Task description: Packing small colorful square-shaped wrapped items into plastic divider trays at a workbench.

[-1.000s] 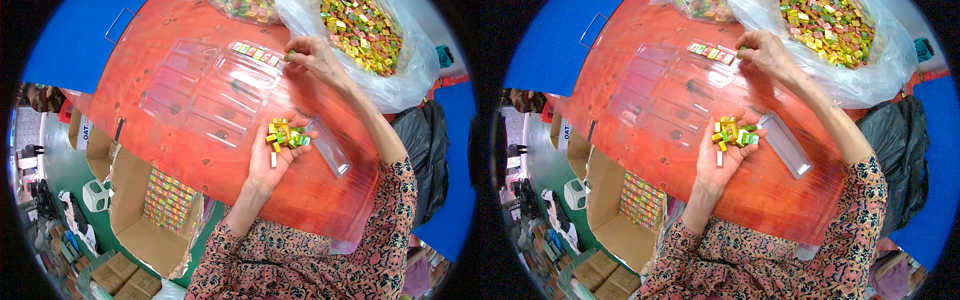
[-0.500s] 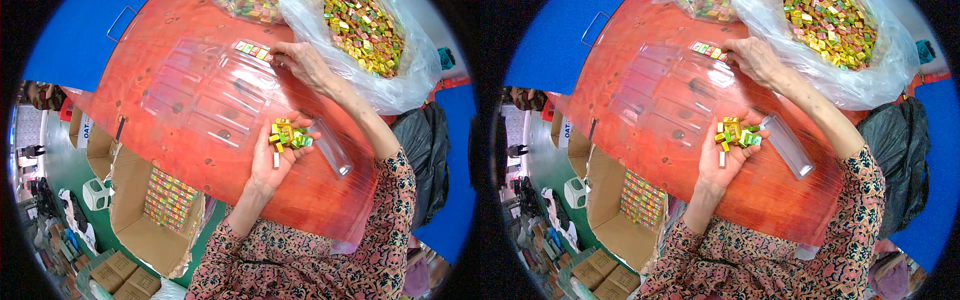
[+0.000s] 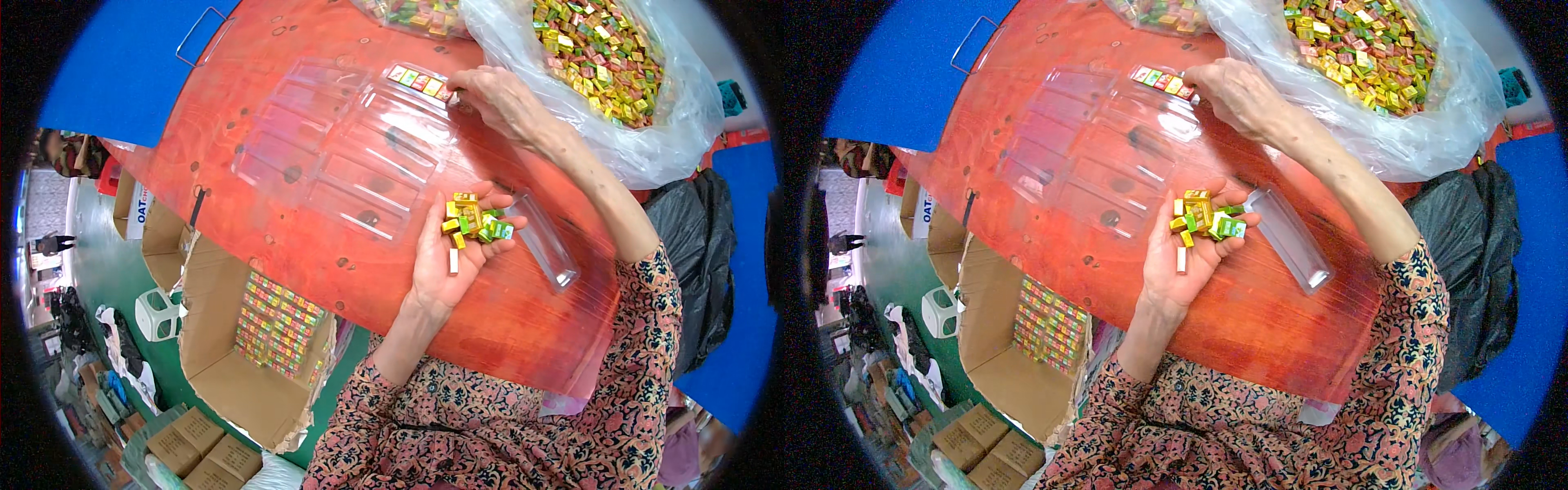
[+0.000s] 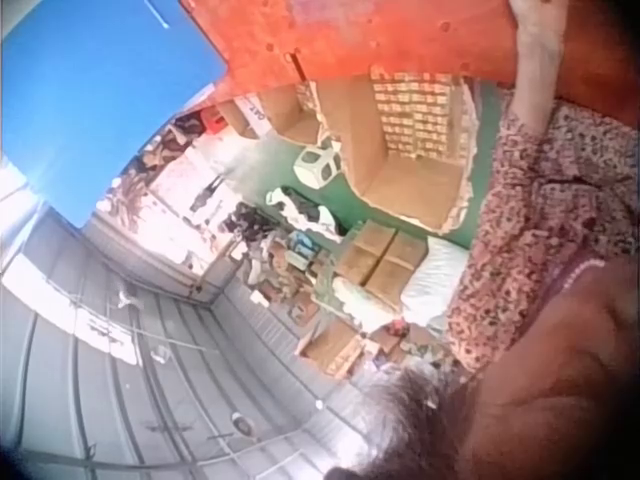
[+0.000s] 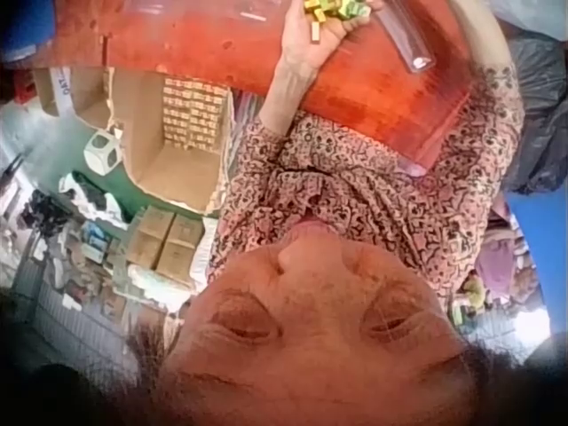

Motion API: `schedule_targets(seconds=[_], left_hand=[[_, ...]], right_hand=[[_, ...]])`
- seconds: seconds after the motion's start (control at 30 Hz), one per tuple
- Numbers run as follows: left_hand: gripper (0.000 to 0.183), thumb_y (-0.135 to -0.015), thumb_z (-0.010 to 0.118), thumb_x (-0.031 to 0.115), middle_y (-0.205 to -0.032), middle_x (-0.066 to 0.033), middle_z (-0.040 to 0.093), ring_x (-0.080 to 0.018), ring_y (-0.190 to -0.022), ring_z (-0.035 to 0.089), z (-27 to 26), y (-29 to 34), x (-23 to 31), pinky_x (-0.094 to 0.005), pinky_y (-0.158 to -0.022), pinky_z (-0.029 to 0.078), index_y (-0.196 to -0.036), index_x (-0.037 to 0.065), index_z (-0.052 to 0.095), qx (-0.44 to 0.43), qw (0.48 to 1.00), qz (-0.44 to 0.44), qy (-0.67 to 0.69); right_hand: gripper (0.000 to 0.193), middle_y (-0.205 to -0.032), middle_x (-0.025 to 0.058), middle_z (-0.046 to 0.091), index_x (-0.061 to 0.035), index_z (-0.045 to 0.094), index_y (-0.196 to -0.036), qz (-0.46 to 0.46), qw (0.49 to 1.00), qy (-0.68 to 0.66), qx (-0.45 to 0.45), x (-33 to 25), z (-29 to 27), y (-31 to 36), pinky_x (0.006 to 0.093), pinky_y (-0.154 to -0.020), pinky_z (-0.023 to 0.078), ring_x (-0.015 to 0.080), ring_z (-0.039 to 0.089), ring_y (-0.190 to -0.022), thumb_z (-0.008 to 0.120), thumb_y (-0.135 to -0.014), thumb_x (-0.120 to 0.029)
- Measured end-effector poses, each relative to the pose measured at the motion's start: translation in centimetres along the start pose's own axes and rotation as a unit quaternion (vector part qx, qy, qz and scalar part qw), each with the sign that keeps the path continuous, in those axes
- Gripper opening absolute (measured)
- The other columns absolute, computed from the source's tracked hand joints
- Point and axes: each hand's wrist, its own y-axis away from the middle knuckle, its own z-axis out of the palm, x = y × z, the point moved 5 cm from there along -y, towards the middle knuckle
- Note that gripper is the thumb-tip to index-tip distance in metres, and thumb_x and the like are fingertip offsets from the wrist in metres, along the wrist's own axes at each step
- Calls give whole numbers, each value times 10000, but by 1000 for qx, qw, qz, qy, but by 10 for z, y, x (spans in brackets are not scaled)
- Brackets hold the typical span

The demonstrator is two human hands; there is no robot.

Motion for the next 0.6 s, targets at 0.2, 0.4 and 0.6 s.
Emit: schedule_targets(seconds=[0.2, 0.4, 0.6], left_hand=[[546, -943, 238, 424, -1139, -210, 515, -395, -1003, 541, -2, 2, 1, -417, -765, 532, -1221, -15, 406, -3, 1000, -2, 9], [548, -943, 236, 428, -1138, -208, 516, -393, -994, 545, 0, 1, 1, -416, -760, 534, -1218, -14, 409, -4, 1000, -1, 12], [550, -943, 234, 430, -1131, -206, 519, -391, -990, 547, 0, 1, 1, -410, -750, 540, -1219, -13, 407, 4, 1000, 1, 2]], right_hand=[[182, -667, 156, 607, 10, 575, -901, 136, 986, -96, 17, 2, -11, -10, 379, -629, 472, 303, 612, -672, 565, -749, -90], [143, -659, 152, 614, -6, 635, -810, 172, 977, -120, 31, 6, -2, -9, 365, -648, 475, 273, 615, -653, 590, -738, -121], [148, -675, 166, 612, -9, 641, -817, 228, 965, -124, 29, 14, 4, -5, 377, -644, 467, 287, 608, -648, 612, -742, -133]])
